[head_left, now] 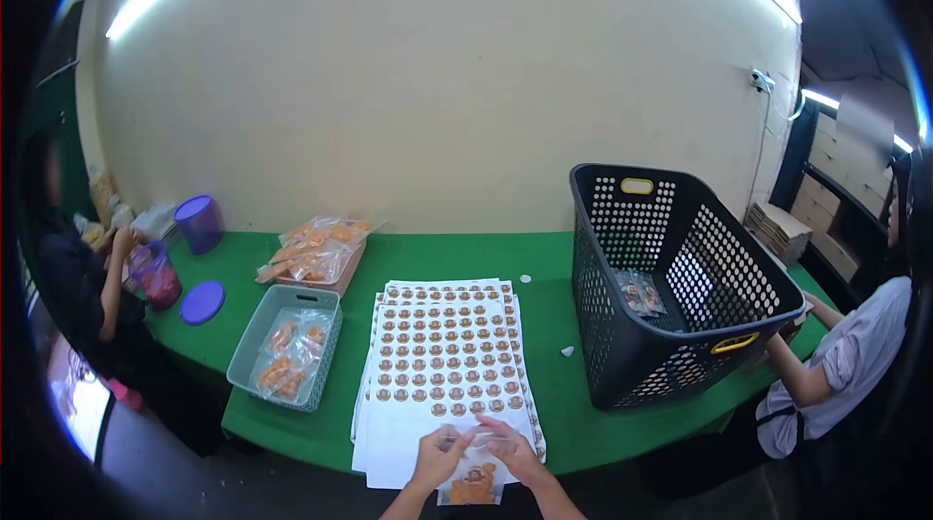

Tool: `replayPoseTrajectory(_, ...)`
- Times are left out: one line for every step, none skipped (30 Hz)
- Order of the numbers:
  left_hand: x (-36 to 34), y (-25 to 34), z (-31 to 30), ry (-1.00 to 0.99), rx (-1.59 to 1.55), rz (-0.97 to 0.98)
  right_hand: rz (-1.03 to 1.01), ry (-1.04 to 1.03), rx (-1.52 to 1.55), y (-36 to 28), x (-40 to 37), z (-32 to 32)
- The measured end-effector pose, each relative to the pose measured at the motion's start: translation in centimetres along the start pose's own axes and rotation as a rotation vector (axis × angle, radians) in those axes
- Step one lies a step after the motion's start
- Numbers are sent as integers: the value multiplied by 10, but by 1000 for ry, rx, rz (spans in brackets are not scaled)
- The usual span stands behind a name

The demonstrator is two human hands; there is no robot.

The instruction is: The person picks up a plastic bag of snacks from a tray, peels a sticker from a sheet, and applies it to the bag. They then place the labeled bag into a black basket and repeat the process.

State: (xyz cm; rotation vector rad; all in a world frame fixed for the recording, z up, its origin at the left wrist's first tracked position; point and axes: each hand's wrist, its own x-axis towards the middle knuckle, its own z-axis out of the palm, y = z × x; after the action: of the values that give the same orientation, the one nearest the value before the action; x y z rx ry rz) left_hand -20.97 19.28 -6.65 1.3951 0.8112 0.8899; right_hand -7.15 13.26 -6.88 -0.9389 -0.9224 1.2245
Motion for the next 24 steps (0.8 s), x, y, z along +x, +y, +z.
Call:
replayPoseTrajectory(2, -2, 2, -81, -89, 5, -3, -60, -65, 0, 3, 0)
replayPoseTrajectory(5, -2, 1, -130, -93, 11, -55, 16, -73, 12, 5, -2)
replayPoseTrajectory(8, -2, -1, -180, -99, 17, -65, 41, -65, 11, 5, -2)
replayPoseTrajectory(13, 0, -3, -207, -91, 11, -198, 158, -328, 8, 4, -2)
replayPoseTrajectory(18, 5, -6, -268, 63, 102, -316, 279, -591, 5, 1, 0)
replayPoseTrajectory(25, 10, -8, -328, 214, 197, -369, 421, -569, -1, 1, 7)
replayPoseTrajectory(34, 17, -10, -354, 216, 189, -363, 448, -566, -7, 2, 8)
replayPoseTrajectory(43, 26, -11, -406, 301, 399, -382, 501, -550, -11, 0, 8)
replayPoseTrajectory(48, 35, -14, -452, 380, 603, -393, 550, -536, -15, -3, 10)
replayPoseTrajectory(51, 46, -15, -455, 384, 587, -456, 559, -558, -19, -4, 10)
replayPoseTrajectory(52, 56, -18, -454, 389, 569, -519, 561, -581, -24, -4, 10)
replayPoseTrajectory(58, 58, -23, -462, 416, 604, -488, 527, -582, -31, -5, 13)
replayPoseTrajectory(62, 60, -25, -441, 402, 662, -461, 490, -579, -38, -8, 16)
replayPoseTrajectory(63, 68, -25, -399, 411, 614, -448, 487, -576, -44, -9, 18)
replayPoseTrajectory(62, 73, -24, -353, 418, 573, -500, 443, -684, -52, -9, 18)
replayPoseTrajectory(65, 66, -22, -318, 355, 618, -560, 396, -796, -57, -9, 19)
replayPoseTrajectory(64, 64, -19, -307, 350, 626, -568, 385, -803, -60, -9, 20)
replayPoseTrajectory(62, 62, -17, -226, 355, 656, -586, 388, -847, -63, -10, 22)
replayPoseTrajectory(60, 60, -13, -144, 357, 686, -606, 390, -891, -65, -11, 23)
replayPoseTrajectory(58, 58, -8, -69, 353, 715, -615, 377, -899, -63, -12, 25)
replayPoseTrajectory(63, 55, -2, -56, 347, 720, -584, 401, -806, -58, -13, 29)
replayPoseTrajectory(71, 48, 3, 111, 303, 725, -548, 423, -710, -53, -13, 35)
replayPoseTrajectory(80, 39, 5, 278, 261, 724, -523, 414, -662, -51, -12, 53)
replayPoseTrajectory(86, 28, 4, 243, 89, 598, -514, 407, -659, -47, -12, 69)
